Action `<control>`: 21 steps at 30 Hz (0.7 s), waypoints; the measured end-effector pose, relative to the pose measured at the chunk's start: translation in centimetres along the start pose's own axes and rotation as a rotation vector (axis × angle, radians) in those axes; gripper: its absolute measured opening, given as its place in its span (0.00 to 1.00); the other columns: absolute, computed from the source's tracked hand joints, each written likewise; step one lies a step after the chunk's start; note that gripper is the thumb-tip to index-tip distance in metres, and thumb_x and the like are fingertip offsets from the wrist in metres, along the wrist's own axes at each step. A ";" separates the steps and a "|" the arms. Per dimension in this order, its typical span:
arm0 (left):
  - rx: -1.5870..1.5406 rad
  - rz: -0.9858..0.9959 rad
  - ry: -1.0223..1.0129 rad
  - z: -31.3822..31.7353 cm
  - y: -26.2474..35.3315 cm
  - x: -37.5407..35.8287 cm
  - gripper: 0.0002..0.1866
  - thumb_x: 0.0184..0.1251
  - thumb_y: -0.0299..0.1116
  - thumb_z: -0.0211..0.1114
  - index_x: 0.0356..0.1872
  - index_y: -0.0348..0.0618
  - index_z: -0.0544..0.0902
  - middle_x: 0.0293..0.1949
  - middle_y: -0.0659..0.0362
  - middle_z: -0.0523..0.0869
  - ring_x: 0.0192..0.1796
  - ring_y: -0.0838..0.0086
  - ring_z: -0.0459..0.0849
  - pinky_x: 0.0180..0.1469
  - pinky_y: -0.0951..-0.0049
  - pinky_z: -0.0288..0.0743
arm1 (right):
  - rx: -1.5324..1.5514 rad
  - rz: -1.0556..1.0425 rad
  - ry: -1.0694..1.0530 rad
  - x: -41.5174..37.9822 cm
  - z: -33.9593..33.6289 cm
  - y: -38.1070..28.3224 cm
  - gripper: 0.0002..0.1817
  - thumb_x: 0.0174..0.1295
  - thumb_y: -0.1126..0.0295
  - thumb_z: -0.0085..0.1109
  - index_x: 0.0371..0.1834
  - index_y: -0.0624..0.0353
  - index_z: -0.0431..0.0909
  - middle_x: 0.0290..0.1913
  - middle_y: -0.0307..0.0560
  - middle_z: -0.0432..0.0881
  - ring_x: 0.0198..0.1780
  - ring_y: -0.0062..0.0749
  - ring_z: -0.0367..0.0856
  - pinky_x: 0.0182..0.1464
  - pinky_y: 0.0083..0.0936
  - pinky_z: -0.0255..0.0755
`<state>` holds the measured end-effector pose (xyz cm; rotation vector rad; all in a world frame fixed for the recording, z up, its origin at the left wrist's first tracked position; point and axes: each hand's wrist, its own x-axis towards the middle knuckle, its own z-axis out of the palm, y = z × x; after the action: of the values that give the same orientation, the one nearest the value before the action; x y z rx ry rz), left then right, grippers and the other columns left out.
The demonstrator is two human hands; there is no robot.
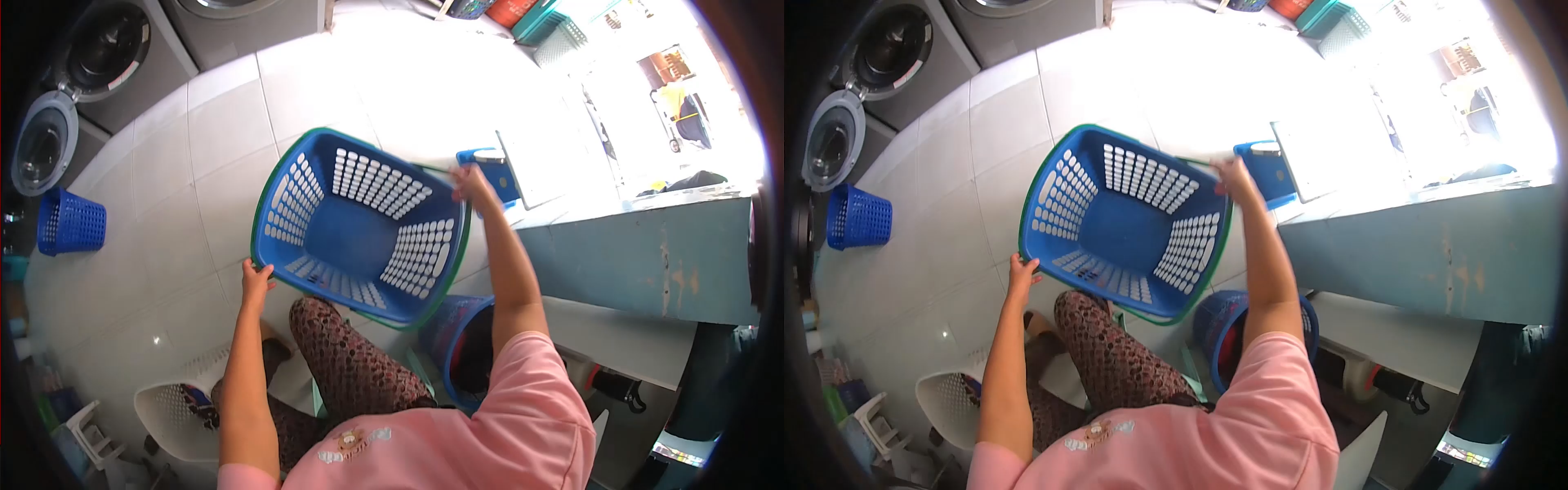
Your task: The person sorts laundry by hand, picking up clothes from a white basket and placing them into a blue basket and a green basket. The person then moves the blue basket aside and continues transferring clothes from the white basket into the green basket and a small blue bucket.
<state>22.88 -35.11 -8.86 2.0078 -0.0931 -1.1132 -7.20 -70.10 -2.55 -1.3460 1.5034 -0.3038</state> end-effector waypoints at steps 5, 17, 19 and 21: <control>-0.206 0.020 -0.018 1.3 -0.3 -1.1 0.27 0.56 0.33 0.54 0.56 0.41 0.55 0.48 0.50 0.69 0.43 0.66 0.74 0.38 0.70 0.73 | 0.673 -0.235 -0.306 -6.9 -0.5 -3.4 0.38 0.55 0.45 0.43 0.60 0.61 0.47 0.59 0.56 0.58 0.57 0.41 0.61 0.54 0.33 0.59; 0.075 0.030 -0.094 4.7 -2.8 -4.3 0.29 0.61 0.49 0.46 0.57 0.37 0.59 0.56 0.50 0.65 0.59 0.64 0.62 0.58 0.65 0.53 | -0.650 -0.621 -0.026 -11.5 22.9 3.5 0.39 0.53 0.51 0.49 0.64 0.55 0.43 0.66 0.54 0.38 0.66 0.43 0.45 0.60 0.48 0.45; 0.116 -0.039 -0.078 4.2 -2.8 -6.1 0.28 0.61 0.49 0.47 0.57 0.40 0.63 0.55 0.49 0.67 0.57 0.63 0.66 0.55 0.67 0.60 | -0.682 -0.638 -0.153 -11.2 20.5 3.2 0.41 0.51 0.49 0.50 0.64 0.53 0.43 0.66 0.54 0.39 0.66 0.44 0.45 0.60 0.51 0.43; 0.096 0.058 -0.064 2.8 -3.8 -6.6 0.27 0.61 0.48 0.47 0.57 0.41 0.63 0.55 0.50 0.67 0.57 0.64 0.66 0.56 0.67 0.60 | -0.654 -0.743 -0.078 -12.9 17.4 3.6 0.43 0.50 0.50 0.53 0.64 0.52 0.42 0.66 0.53 0.40 0.66 0.46 0.44 0.60 0.52 0.42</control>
<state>15.65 -31.57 -7.80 2.0404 -0.2406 -1.1554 2.31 -50.57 -5.93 -2.3998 1.0072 -0.2169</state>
